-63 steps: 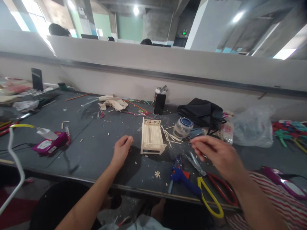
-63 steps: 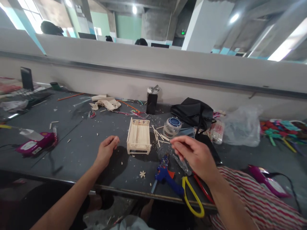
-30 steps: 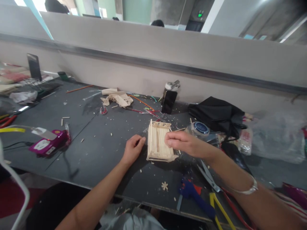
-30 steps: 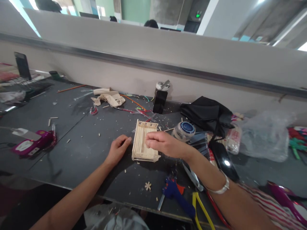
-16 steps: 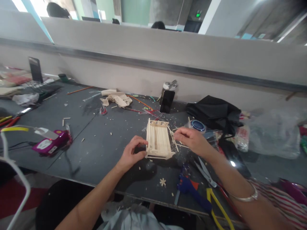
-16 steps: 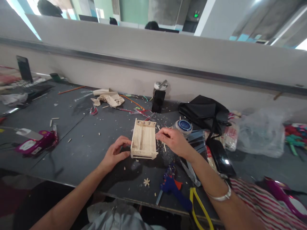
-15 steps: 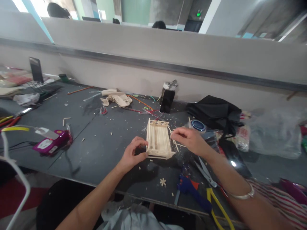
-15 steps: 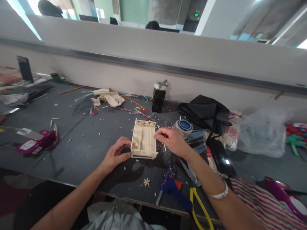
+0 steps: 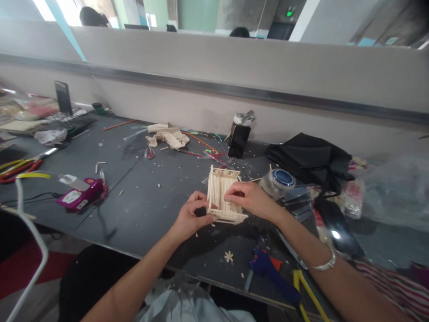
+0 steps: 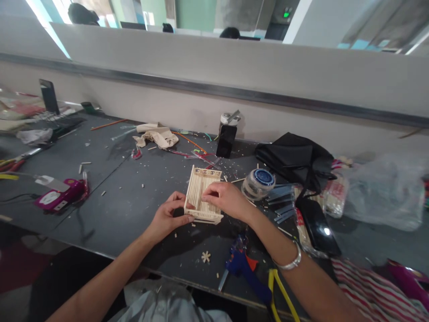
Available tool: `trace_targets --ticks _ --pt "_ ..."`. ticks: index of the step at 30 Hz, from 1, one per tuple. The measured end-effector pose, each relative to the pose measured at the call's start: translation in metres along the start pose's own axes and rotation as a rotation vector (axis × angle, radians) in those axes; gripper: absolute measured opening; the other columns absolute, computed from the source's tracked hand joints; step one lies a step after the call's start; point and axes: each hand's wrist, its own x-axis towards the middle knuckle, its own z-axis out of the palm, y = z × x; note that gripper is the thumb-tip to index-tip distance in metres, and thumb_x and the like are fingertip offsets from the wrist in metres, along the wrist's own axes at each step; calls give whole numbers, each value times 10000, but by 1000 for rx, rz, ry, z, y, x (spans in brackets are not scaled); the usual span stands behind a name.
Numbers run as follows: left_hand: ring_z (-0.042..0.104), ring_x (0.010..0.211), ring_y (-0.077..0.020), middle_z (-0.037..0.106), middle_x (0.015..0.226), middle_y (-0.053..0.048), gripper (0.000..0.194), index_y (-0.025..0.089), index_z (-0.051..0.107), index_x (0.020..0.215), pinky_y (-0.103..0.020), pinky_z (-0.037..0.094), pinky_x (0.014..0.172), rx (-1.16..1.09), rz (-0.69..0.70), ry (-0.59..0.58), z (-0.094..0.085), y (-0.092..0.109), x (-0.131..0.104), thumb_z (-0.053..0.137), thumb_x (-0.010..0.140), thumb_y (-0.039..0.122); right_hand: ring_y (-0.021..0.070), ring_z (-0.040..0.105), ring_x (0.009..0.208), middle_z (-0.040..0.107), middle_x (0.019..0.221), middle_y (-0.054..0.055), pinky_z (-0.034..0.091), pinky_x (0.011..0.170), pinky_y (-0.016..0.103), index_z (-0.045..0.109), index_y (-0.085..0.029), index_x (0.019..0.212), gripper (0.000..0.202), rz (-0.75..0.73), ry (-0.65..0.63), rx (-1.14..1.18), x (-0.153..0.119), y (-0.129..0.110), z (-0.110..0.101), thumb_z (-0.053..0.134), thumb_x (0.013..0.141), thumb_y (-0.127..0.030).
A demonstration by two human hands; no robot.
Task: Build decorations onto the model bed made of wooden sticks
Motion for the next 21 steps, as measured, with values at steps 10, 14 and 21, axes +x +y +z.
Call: trace_targets --ticks 10,14,21 --pt "512 881 -156 515 882 -19 114 204 731 807 -308 395 847 -56 23 -26 -1 -3 0 773 705 234 130 592 746 672 824 20 444 702 244 684 -183 885 124 -158 -15 -16 -25 -17 3 574 830 -161" --pt "513 874 -156 520 874 -20 104 208 736 810 -302 397 832 -59 40 -23 0 -4 0 766 714 233 171 598 809 684 855 41 435 761 293 678 -183 920 144 -217 -14 -153 -30 -21 10 655 781 -211" --pt "517 857 -149 525 862 -20 85 198 735 785 -292 400 813 -74 43 -13 0 -4 1 766 710 221 168 593 744 683 753 23 377 702 286 675 -181 773 34 -215 5 -335 -24 -19 25 662 782 -211"
